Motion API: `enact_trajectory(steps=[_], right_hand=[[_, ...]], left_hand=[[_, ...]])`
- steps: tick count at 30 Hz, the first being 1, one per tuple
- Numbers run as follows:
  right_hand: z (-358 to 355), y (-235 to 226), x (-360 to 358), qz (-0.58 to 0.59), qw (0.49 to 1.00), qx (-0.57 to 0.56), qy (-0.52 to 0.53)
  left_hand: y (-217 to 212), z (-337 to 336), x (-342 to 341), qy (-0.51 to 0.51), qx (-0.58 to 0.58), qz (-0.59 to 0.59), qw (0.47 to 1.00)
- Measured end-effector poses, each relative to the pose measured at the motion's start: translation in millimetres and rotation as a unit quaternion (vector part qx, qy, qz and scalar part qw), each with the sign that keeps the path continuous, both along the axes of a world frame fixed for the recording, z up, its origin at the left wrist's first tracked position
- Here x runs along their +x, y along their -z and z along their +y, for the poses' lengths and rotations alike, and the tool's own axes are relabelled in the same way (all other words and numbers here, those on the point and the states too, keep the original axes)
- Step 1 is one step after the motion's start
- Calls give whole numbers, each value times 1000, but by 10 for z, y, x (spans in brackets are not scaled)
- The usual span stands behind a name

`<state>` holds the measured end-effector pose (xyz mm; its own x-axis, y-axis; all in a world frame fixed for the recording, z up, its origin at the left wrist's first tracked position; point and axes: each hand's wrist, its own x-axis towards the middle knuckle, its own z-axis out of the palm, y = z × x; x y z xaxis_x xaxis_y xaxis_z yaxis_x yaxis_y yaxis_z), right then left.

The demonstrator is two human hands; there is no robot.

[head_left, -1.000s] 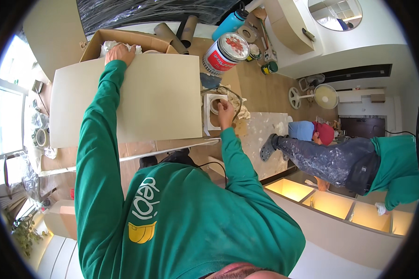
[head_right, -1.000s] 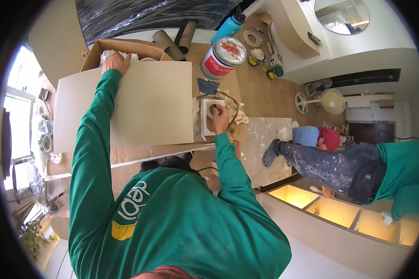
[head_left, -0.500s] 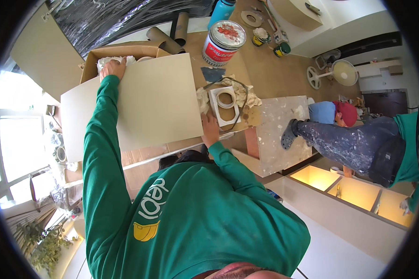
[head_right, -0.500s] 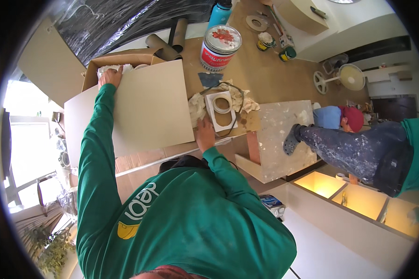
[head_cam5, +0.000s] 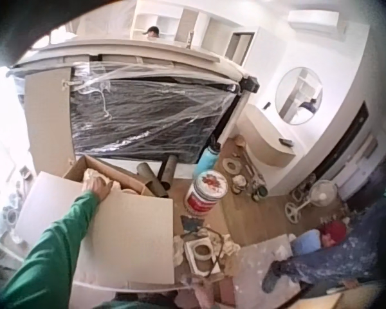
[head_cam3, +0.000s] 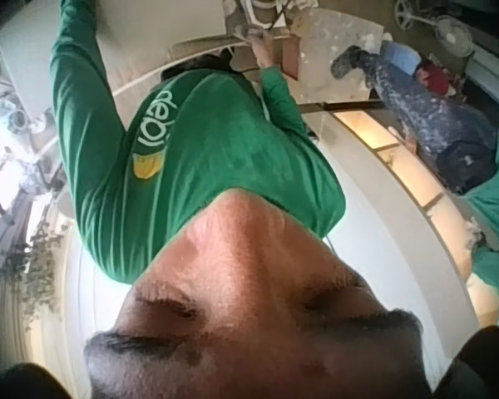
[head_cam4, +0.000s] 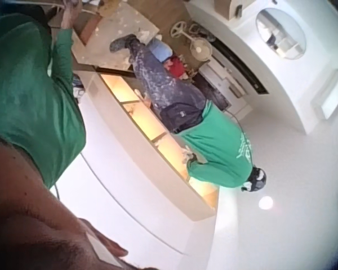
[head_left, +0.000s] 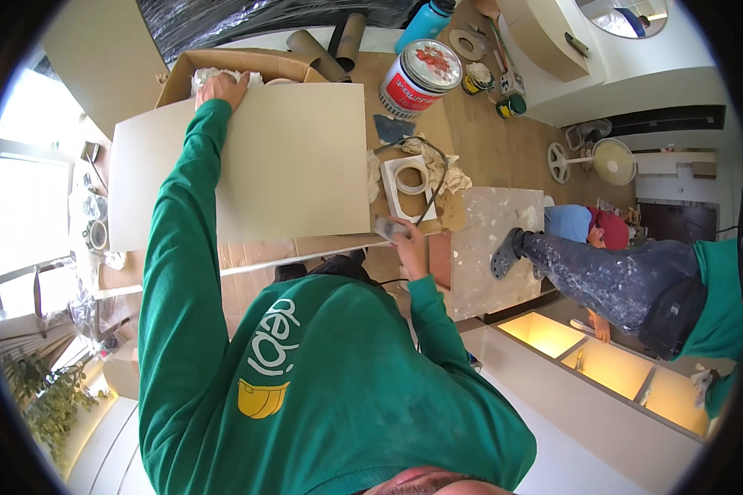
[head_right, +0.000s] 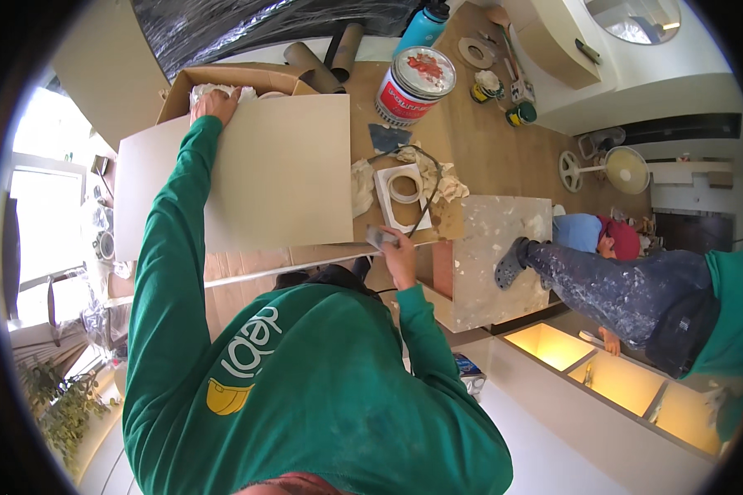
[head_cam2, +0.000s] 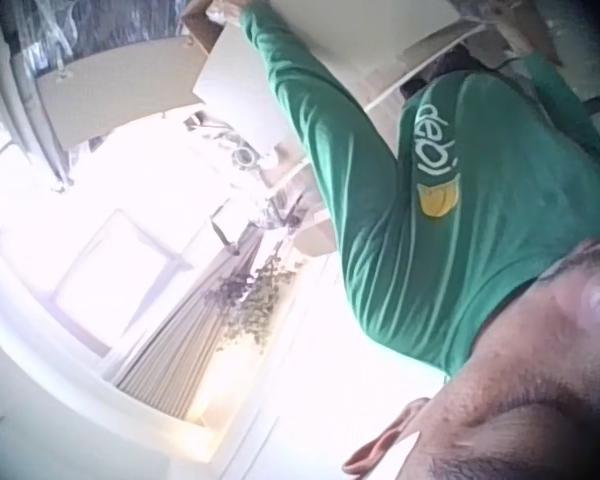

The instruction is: The person wipes a rectangular furniture panel with a cloth, turns it over, and repeats the wiping on the other side. They then apply tape along one edge of the panel.

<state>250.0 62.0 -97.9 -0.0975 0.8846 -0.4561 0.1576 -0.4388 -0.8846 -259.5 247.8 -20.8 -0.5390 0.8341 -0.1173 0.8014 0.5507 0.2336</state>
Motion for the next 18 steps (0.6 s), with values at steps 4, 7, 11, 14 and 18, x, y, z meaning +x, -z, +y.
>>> enact_trajectory(steps=[4,7,11,14,18], right_hand=[[-135,-193,213,109,992,-12,63],[-245,-713,-84,52,992,117,-8],[-359,-1223,-580,-132,923,302,-200],[-496,-1164,-883,-154,907,306,-244],[-473,-1087,-925,-222,880,324,-265]], left_hand=[[38,51,28,6,10,-9,1000],[11,33,29,18,3,-10,1000],[32,28,-35,24,-15,17,999],[102,67,-50,30,-10,19,999],[86,28,-3,49,8,17,999]])
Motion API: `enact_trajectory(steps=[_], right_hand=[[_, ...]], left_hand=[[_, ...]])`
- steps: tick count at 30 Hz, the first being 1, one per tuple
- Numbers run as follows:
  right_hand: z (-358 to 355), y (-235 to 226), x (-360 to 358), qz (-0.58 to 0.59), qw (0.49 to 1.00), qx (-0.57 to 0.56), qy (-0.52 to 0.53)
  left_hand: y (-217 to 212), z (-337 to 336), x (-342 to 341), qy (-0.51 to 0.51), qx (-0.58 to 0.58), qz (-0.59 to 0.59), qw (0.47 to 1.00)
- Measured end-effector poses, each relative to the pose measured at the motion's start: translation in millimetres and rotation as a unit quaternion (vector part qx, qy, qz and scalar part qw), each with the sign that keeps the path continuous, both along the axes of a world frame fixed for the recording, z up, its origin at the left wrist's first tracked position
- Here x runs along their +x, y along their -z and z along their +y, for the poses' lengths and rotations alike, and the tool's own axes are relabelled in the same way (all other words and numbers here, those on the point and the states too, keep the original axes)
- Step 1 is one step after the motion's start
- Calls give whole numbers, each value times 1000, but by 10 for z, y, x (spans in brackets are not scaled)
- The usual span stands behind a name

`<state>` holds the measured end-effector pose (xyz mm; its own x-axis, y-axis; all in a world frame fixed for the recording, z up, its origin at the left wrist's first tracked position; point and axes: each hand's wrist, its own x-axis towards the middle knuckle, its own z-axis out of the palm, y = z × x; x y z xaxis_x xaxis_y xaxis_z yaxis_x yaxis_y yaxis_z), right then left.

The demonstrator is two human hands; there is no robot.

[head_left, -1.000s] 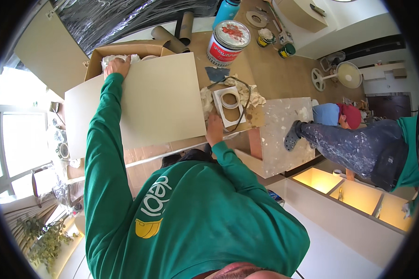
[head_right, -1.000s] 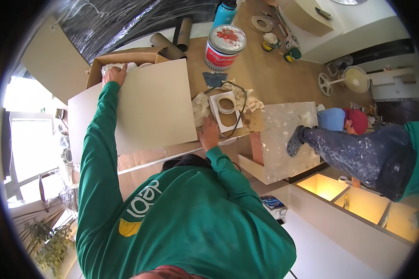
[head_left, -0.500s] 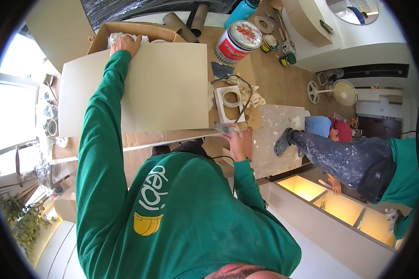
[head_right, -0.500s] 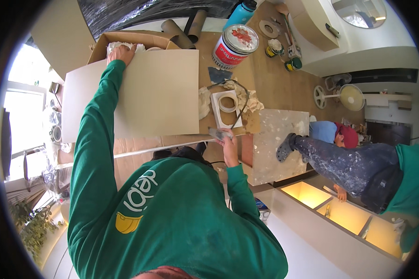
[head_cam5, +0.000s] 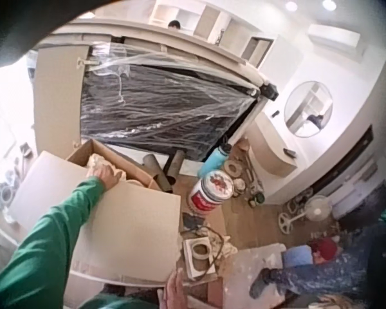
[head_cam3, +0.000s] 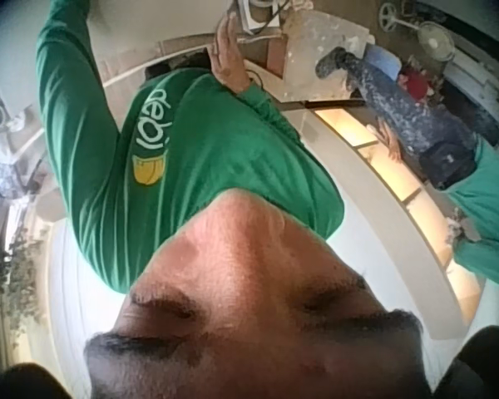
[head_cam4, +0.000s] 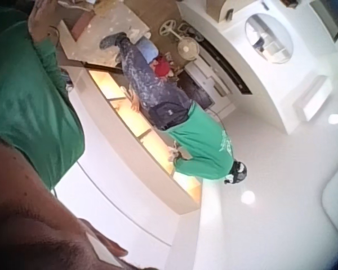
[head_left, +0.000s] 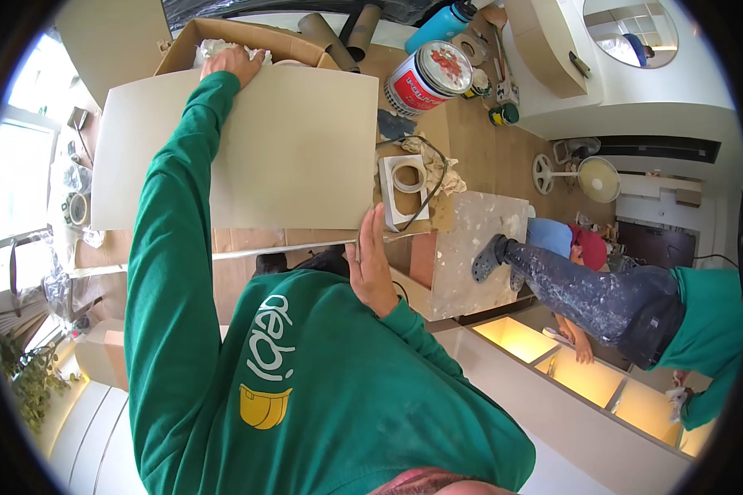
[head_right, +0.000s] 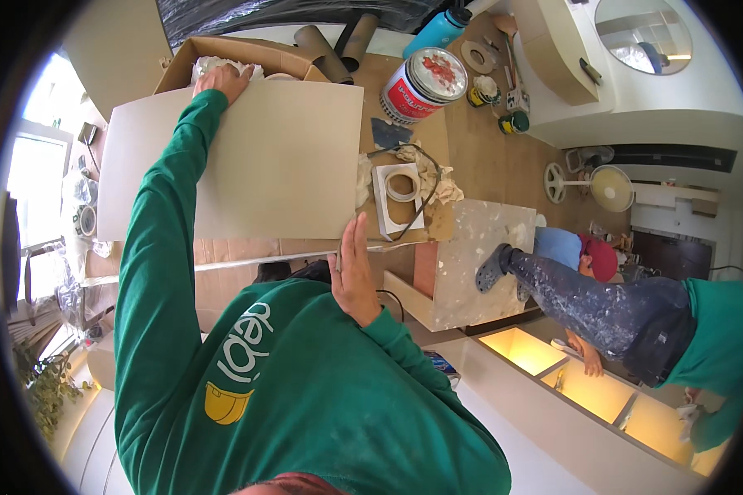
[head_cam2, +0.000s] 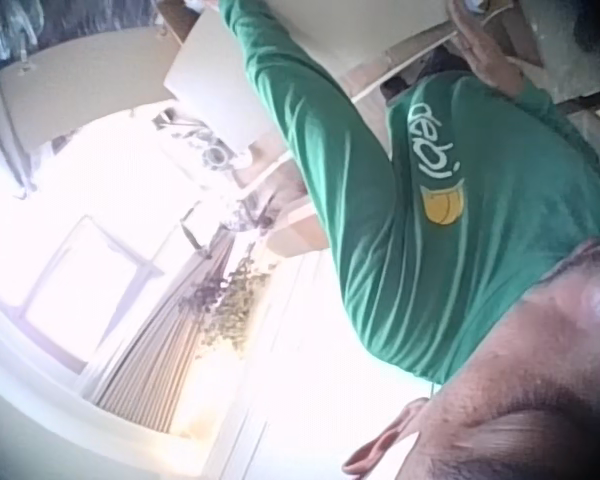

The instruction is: The person wipes a rectangular furniture panel with a cloth, turns it over, and repeats the wiping on the other side. They then apply tape along one edge of the panel.

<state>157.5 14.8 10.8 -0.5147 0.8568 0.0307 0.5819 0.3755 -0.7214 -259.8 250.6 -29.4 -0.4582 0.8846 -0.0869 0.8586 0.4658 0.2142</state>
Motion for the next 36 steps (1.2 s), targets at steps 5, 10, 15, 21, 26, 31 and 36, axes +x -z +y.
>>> enact_trajectory(steps=[5,10,15,21,26,31,36], right_hand=[[551,56,-83,-11,999,-13,-34],[1768,377,-512,-5,996,72,-49],[2882,485,-867,-21,998,64,2],[1694,356,-426,-3,997,43,-68],[2092,366,-653,34,998,36,-32],[2616,461,-868,36,998,61,4],[1596,363,-444,12,998,25,-49]], left_hand=[[-134,-44,33,33,-51,-11,998],[-171,-64,30,35,-54,-13,998],[-166,-15,113,33,-32,-28,999],[-139,-85,35,-10,-4,-49,999],[-114,-75,24,16,5,-34,999],[-65,-24,30,18,11,-26,999],[-131,-77,41,10,11,-41,999]])
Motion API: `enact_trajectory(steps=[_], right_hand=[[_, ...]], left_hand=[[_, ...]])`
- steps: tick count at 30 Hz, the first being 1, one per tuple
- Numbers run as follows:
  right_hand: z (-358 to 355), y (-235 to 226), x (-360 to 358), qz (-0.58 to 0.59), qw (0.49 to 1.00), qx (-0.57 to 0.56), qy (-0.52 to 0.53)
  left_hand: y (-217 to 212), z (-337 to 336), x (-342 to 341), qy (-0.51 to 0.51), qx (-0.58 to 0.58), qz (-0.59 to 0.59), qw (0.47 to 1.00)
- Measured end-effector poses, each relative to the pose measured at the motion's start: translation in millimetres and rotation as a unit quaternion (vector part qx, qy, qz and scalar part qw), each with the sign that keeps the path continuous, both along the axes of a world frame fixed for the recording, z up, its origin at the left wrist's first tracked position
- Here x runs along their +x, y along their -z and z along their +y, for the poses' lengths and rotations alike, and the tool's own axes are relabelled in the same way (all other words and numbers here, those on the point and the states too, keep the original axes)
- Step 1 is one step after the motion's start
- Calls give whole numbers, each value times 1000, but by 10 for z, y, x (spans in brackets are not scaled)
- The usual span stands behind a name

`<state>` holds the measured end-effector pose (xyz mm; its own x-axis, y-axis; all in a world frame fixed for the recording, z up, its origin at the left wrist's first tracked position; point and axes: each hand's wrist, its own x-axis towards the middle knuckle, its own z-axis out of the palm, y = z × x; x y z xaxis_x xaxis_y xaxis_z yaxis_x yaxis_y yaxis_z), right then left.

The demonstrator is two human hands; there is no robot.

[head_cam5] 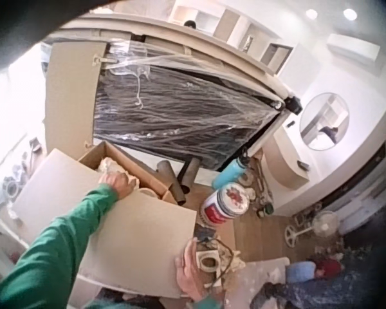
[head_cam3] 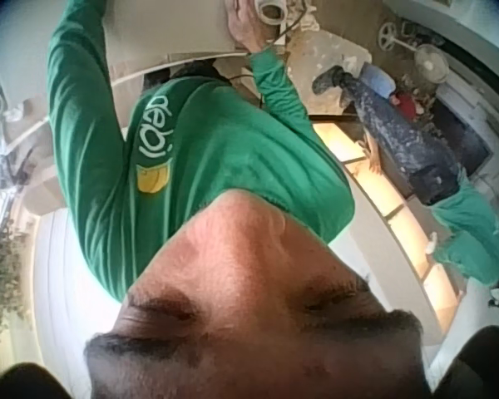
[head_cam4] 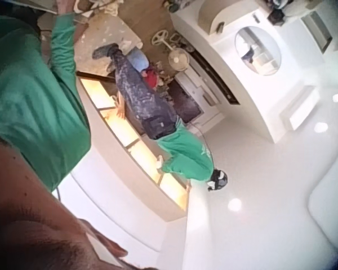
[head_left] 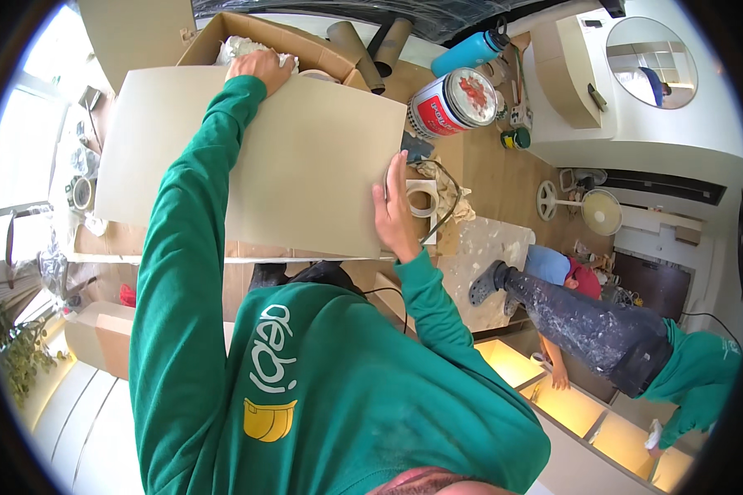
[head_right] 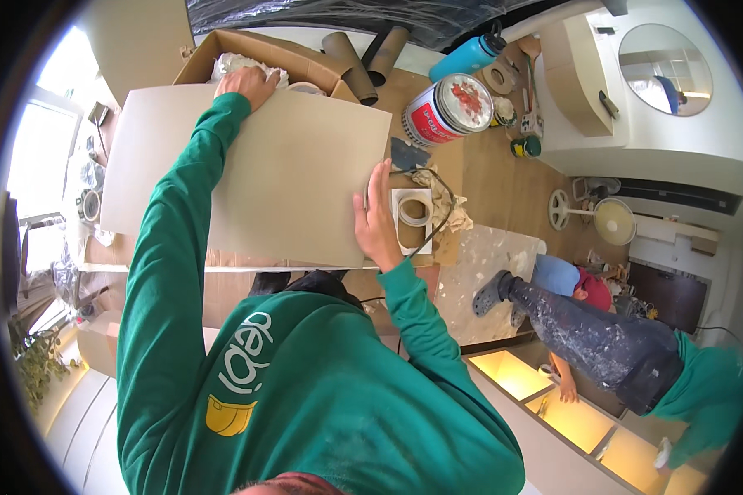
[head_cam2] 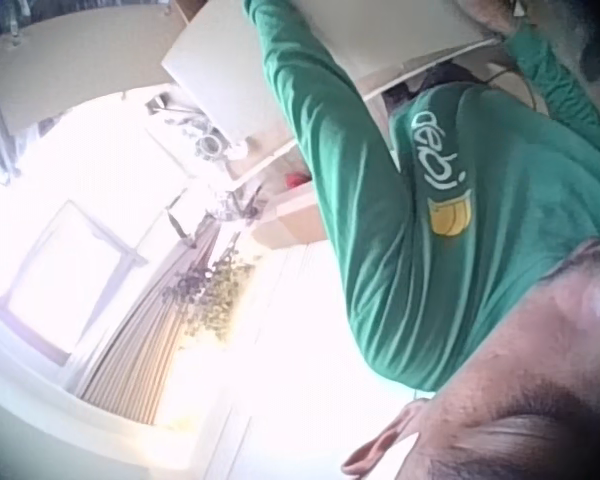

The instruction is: The person wipes a rectangular furniture panel with a cloth, turns it over, and repeats the wiping on the other side. They then apply tape along one edge of the panel.

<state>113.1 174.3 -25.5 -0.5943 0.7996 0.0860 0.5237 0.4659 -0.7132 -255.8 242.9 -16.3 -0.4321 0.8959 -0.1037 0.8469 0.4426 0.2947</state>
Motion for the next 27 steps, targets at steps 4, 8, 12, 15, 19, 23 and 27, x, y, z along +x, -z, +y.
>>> enact_trajectory(steps=[4,8,12,15,19,23,27], right_hand=[[573,164,-212,24,999,21,18],[1186,179,-440,3,998,44,52],[160,26,-147,14,999,27,30],[-1018,-197,289,-33,999,-19,9],[-2012,-519,920,-10,971,-234,-43],[-2325,-313,1285,88,924,-350,128],[-2249,-406,1075,363,792,-395,292]], left_hand=[[53,10,-34,6,-14,23,1000],[18,57,-13,-1,-1,27,1000],[78,40,-18,-21,-4,25,999],[54,46,-58,-13,-48,22,999],[222,128,-158,-31,-41,25,998],[194,186,-158,-20,-52,23,998],[94,139,-74,-4,-36,28,999]])
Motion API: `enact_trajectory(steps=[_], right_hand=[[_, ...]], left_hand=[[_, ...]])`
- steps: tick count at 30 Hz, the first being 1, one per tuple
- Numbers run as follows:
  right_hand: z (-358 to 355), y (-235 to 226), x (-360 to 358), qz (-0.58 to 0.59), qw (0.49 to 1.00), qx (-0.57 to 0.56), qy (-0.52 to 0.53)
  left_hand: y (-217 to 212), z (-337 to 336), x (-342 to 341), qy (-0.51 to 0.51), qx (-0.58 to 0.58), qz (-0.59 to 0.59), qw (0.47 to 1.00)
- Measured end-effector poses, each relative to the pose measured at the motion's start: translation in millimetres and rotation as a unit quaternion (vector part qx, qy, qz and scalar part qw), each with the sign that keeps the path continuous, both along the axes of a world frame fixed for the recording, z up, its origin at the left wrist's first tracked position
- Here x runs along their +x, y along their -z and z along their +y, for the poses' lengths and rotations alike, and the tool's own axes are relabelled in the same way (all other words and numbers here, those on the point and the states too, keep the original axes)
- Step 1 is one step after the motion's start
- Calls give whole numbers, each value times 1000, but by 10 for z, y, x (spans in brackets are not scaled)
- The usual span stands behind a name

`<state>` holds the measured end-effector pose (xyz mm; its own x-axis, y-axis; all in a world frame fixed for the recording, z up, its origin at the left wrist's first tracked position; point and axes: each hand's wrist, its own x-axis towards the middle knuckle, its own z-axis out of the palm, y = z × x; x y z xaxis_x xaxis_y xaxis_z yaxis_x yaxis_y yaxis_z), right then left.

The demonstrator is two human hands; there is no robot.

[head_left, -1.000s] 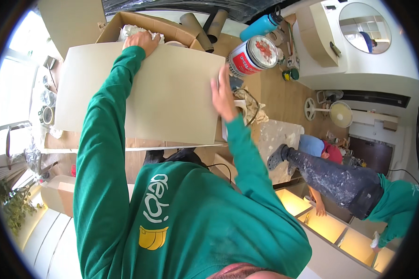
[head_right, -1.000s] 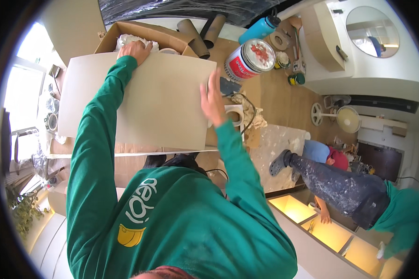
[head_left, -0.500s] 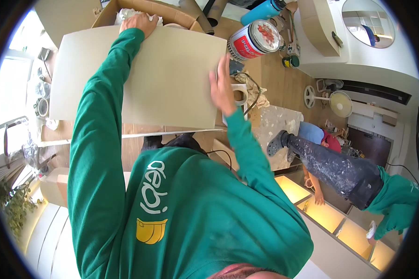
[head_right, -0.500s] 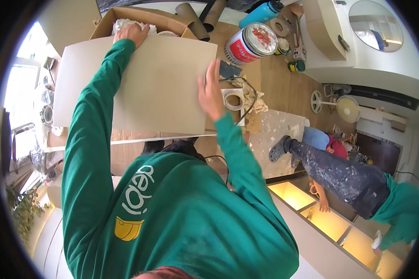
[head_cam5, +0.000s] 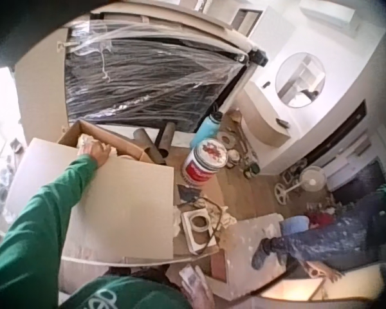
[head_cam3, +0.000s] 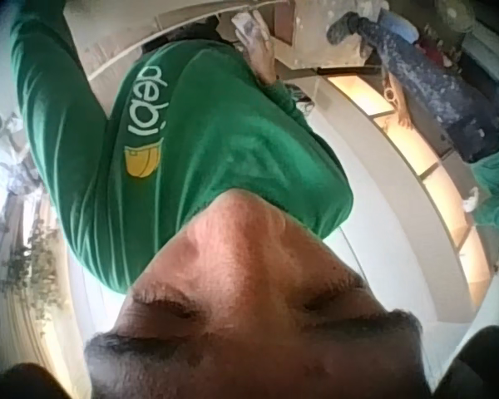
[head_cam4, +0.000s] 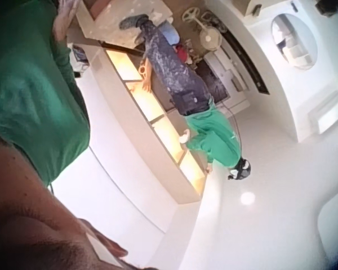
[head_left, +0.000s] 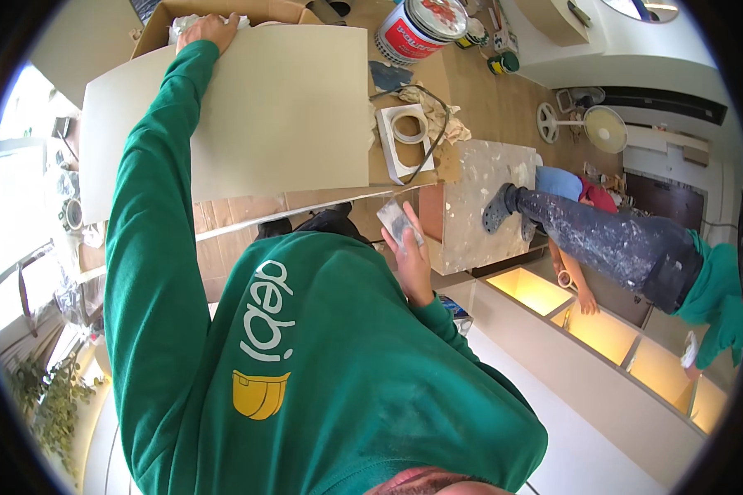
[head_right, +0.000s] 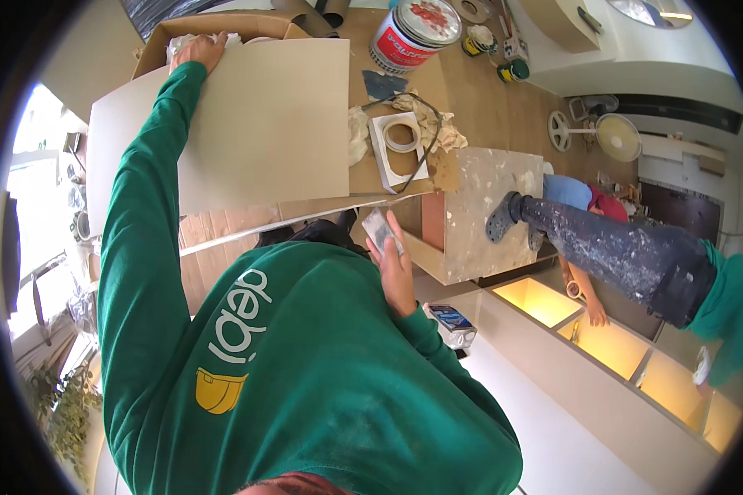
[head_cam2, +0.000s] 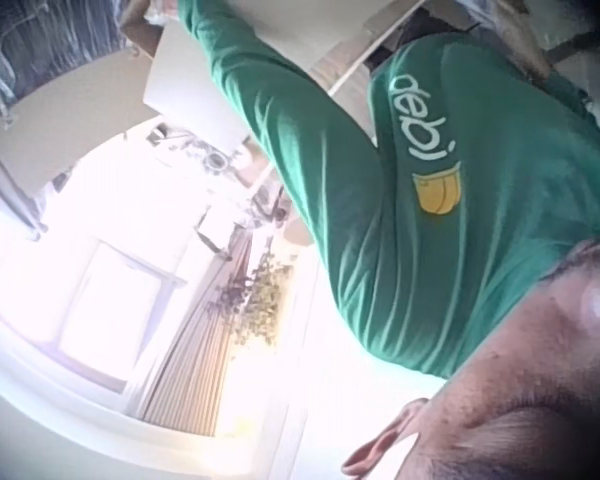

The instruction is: The person wipes a rectangular furniture panel with a cloth, turns it over, and repeats the wiping on the other side. They then apply tape along one edge of the panel.

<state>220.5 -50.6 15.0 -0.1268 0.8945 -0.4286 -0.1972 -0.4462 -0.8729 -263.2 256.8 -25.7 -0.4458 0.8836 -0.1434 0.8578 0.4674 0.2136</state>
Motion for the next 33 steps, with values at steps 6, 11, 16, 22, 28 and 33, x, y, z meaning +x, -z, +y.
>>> enact_trajectory(steps=[6,11,16,22,28,33], right_hand=[[155,-90,-487,60,995,49,61],[268,-60,-718,89,995,53,10],[359,-118,-903,55,998,29,-6],[408,-177,-936,85,996,-13,9],[391,-270,-1027,116,986,-53,105],[494,247,-1002,154,972,-53,170]], left_hand=[[100,55,-72,-1,-5,5,1000],[147,79,-96,5,-17,7,1000],[174,62,-80,2,8,14,1000],[125,50,-56,5,5,21,1000],[87,44,-44,-6,10,3,1000],[91,45,-89,7,-14,2,1000]])
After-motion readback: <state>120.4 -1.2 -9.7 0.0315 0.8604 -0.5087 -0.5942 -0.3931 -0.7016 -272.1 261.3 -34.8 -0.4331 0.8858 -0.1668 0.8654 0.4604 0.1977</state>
